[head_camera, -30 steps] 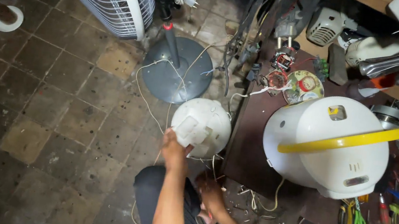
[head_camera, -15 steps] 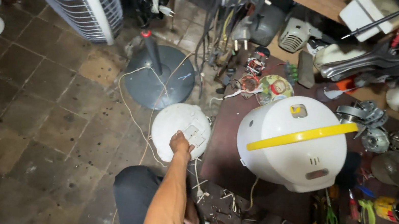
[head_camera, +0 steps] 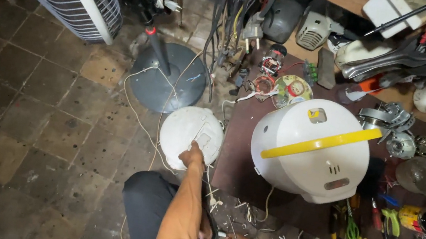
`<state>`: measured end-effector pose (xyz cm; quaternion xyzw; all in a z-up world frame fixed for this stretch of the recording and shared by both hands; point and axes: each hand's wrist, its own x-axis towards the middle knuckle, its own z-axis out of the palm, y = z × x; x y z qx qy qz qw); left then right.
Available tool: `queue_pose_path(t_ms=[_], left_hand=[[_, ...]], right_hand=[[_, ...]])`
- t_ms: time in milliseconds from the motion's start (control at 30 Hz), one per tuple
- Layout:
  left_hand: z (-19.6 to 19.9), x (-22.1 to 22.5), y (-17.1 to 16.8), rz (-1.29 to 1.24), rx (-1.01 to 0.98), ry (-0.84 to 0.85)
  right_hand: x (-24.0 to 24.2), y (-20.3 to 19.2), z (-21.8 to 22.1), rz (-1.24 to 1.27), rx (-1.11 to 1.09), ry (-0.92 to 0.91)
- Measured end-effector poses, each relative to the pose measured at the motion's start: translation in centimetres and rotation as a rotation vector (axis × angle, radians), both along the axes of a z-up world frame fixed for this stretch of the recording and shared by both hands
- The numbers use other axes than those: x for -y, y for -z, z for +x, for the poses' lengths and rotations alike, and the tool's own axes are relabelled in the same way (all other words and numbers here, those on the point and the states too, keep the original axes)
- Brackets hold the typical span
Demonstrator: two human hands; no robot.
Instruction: The person disassembles a white rice cooker by removing the bottom panel with a screwdriver, then opens the lid and uses pliers to remove a rubber seal from the lid rim. The removed parts are placed on the workbench.
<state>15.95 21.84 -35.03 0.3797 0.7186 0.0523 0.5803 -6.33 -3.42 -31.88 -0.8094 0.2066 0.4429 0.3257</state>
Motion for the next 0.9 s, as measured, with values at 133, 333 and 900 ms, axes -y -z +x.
queue_pose_path(t_ms=[133,333,900], left_hand=[[0.1,-0.3,-4.1,-0.098,-0.107,0.015],[-0.1,-0.3,-3.1,-0.103,-0.180,0.098],[-0.3,-1.4,-0.8,-0.220,-0.148,-0.009]], right_hand=[[-0.2,-1.4,0.7,-0.004,-0.007,-0.049],[0.9,-0.9,0.6,0.032,0.134,-0.113],[7.8,-13.3,2.9,0.463,0.671,-0.271]])
